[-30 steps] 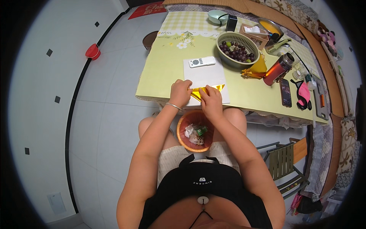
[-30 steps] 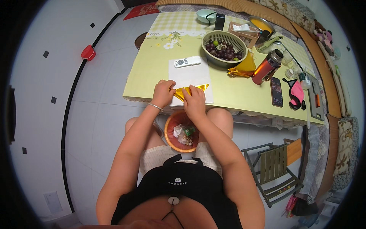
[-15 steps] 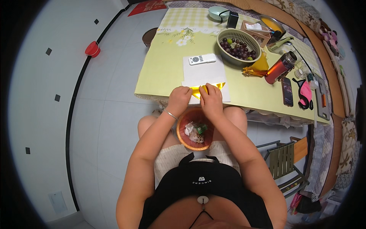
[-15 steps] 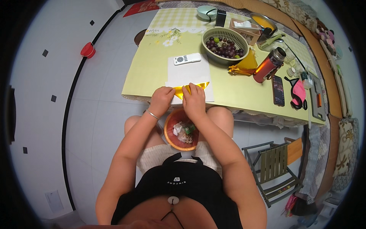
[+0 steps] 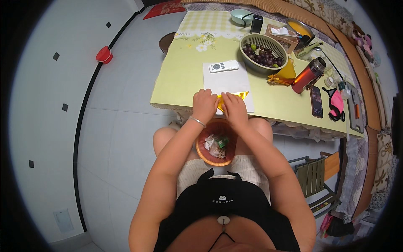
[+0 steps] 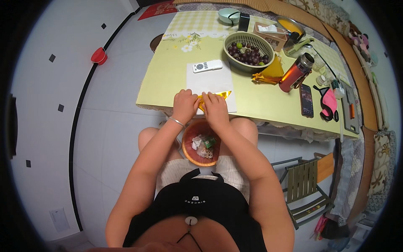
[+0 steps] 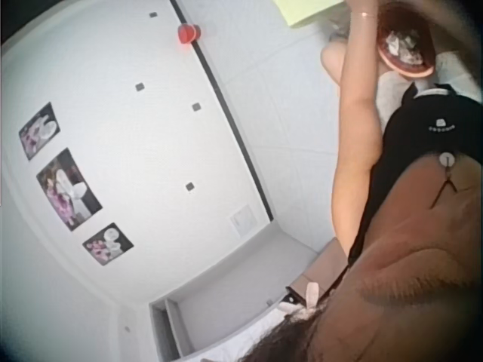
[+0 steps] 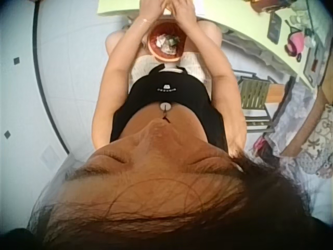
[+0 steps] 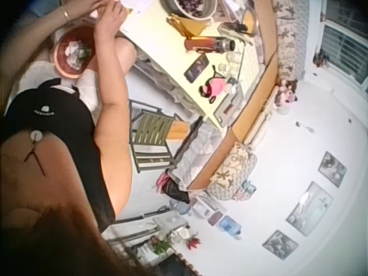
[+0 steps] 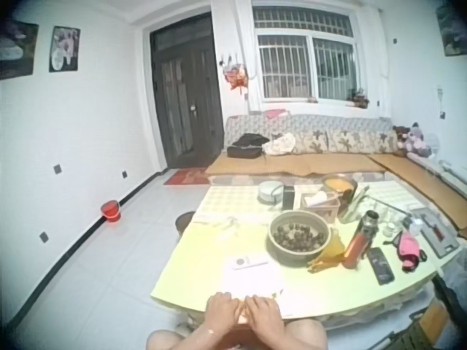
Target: The person sits on the floor and folds a sheet of gold-colored paper over a white rectangular card. They repeatedly fold the paper edges over the card, smooth the creases, and adjust the alignment. The person handles the paper and card by hand, creating a wrapped package.
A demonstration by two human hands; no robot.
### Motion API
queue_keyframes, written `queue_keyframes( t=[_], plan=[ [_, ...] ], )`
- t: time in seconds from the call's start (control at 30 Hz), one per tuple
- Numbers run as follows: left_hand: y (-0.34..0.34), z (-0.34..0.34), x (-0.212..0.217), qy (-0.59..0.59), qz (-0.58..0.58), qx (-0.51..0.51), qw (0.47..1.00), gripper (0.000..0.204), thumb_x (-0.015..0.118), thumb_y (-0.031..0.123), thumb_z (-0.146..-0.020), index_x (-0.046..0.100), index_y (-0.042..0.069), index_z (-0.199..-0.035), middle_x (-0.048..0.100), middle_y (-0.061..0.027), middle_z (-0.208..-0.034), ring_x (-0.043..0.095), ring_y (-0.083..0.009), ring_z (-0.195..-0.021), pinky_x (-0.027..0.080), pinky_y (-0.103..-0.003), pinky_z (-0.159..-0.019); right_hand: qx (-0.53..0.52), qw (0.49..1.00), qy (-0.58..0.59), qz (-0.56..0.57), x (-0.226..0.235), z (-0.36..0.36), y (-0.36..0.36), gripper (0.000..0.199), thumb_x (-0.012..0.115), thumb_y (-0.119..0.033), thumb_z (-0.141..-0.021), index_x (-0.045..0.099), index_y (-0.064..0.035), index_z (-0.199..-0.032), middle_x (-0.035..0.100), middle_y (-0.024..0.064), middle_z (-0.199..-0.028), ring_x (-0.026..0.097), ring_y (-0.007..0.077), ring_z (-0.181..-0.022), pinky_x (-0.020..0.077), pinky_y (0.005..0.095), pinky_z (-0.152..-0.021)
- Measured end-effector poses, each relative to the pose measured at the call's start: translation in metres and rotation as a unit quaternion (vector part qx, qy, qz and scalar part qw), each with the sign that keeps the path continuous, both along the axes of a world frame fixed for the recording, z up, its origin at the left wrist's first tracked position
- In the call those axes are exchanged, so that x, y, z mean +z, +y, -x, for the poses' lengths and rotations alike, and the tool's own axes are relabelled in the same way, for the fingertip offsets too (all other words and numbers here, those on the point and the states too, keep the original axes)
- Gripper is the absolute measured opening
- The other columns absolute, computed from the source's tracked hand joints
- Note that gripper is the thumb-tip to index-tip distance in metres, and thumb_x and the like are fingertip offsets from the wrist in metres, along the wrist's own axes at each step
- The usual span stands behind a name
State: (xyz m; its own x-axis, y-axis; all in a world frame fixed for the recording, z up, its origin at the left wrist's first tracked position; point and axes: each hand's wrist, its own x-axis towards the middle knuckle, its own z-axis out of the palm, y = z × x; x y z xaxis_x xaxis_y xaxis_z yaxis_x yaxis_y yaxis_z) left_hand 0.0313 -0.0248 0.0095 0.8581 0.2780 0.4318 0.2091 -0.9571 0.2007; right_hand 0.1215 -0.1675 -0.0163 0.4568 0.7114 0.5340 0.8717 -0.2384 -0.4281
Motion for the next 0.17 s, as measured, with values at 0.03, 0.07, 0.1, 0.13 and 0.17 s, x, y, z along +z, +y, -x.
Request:
queue_keyframes(
  t=[0.03,0.07,0.1,0.13,0.17],
  plan=[
    [0.002,-0.005,-0.003,-0.001,-0.007,0.009,1.000,0.012,0.073,0.021,-0.080,0.070,0.010,-0.082,0.060,-0.0080,-0.085,0.058,-0.0299,-0.089,0.045,-0.044,-0.079,-0.008,1.000,0.023,0.005,0.002,-0.006,-0.001,0.049,0.064,-0.009,-0.086,0.058,-0.0073,-0.135,0.058,0.0195,-0.133,0.059,0.0396,-0.115,0.0481,0.0503,-0.099],
    [0.003,-0.010,-0.003,-0.006,-0.007,0.016,1.000,0.013,0.074,0.022,-0.079,0.070,0.010,-0.082,0.060,-0.0081,-0.086,0.057,-0.0300,-0.091,0.044,-0.045,-0.080,-0.017,0.999,0.046,0.009,0.008,-0.014,-0.002,0.051,0.064,-0.009,-0.086,0.056,-0.0080,-0.136,0.057,0.0196,-0.134,0.060,0.0400,-0.114,0.0498,0.0488,-0.097],
    [0.004,-0.014,-0.002,-0.012,-0.006,0.022,1.000,0.014,0.076,0.022,-0.077,0.070,0.010,-0.083,0.061,-0.0081,-0.086,0.057,-0.0301,-0.094,0.044,-0.046,-0.082,-0.027,0.997,0.069,0.014,0.015,-0.022,-0.003,0.053,0.064,-0.008,-0.086,0.055,-0.0087,-0.138,0.057,0.0196,-0.134,0.061,0.0404,-0.113,0.0516,0.0474,-0.095],
    [0.006,-0.018,0.000,-0.017,-0.008,0.029,0.999,0.016,0.077,0.022,-0.076,0.070,0.009,-0.083,0.061,-0.0081,-0.087,0.057,-0.0302,-0.096,0.043,-0.047,-0.083,-0.037,0.996,0.064,0.043,0.027,-0.029,-0.005,0.056,0.066,-0.007,-0.084,0.054,-0.0107,-0.139,0.055,0.0215,-0.137,0.061,0.0413,-0.116,0.0540,0.0432,-0.092],
    [0.006,-0.019,0.002,-0.019,-0.009,0.029,0.999,0.016,0.077,0.022,-0.076,0.070,0.009,-0.083,0.061,-0.0081,-0.087,0.057,-0.0302,-0.096,0.043,-0.047,-0.083,-0.054,0.986,0.107,0.114,0.033,-0.038,-0.003,0.061,0.067,-0.006,-0.082,0.053,-0.0122,-0.140,0.051,0.0220,-0.143,0.060,0.0406,-0.119,0.0530,0.0442,-0.095]
  ],
)
